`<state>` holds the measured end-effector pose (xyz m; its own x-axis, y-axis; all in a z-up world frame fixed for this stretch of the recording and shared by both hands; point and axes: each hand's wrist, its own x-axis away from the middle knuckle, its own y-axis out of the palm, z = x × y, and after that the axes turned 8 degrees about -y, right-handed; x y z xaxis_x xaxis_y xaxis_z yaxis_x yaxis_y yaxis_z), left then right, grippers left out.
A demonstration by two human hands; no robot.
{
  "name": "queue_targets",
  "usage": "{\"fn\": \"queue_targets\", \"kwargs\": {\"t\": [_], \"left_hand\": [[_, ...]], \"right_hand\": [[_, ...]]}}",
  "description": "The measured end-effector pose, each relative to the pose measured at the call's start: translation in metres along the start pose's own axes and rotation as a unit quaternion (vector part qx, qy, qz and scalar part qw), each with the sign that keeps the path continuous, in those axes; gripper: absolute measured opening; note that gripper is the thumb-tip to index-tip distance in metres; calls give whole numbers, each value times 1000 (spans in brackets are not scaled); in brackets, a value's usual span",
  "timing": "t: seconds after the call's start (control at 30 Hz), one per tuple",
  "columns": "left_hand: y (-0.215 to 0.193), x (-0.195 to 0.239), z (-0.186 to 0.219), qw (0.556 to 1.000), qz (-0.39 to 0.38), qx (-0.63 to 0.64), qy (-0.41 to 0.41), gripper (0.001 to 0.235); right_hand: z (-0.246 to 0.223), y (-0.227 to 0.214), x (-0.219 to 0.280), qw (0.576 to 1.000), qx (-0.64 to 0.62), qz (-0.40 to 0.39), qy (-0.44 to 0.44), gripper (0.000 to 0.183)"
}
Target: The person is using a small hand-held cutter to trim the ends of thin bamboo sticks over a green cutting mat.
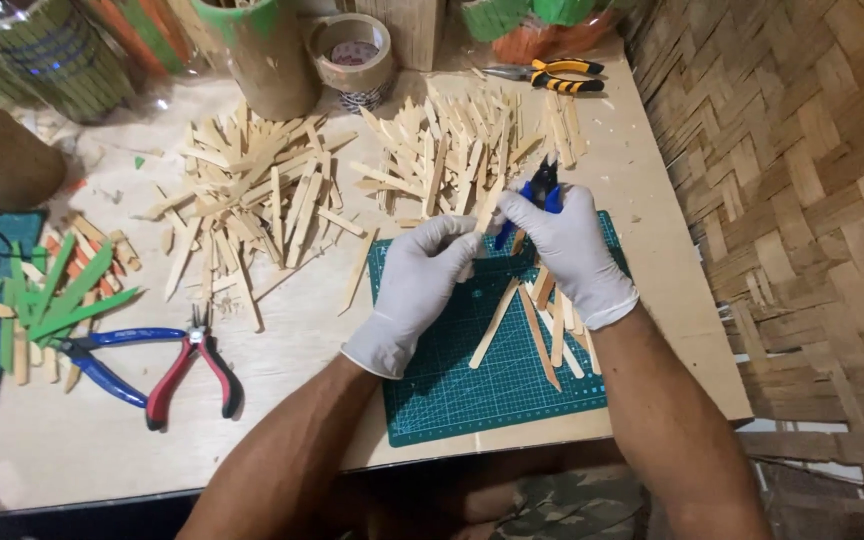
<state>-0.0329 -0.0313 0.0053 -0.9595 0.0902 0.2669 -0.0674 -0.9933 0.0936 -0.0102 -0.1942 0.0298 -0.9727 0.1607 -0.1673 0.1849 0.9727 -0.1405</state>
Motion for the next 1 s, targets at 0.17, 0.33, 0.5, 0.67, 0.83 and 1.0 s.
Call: {"fn": "queue_targets", "kwargs": {"t": [0.17, 0.33, 0.5, 0.67, 0.83, 1.0], "left_hand": [[-7, 0, 5, 998, 33, -43, 21, 15], [-11, 0, 7, 993, 48, -94, 45, 16], [-11, -2, 10, 995, 33, -20, 89, 20], [-15, -16, 7, 991, 23, 111, 72, 48], [-15, -9, 17, 992, 58, 80, 74, 33], [-14, -11, 12, 990, 102, 31, 94, 36]], "right_hand": [[4, 0, -2, 995, -90, 34, -2, 16], [7, -2, 0, 997, -68, 12, -22, 11], [13, -2, -4, 993, -107, 49, -24, 11], [9, -4, -9, 970, -214, 115, -6, 10], [12, -5, -12, 966, -226, 129, 5, 12], [15, -5, -11, 968, -213, 134, -6, 10]]}}
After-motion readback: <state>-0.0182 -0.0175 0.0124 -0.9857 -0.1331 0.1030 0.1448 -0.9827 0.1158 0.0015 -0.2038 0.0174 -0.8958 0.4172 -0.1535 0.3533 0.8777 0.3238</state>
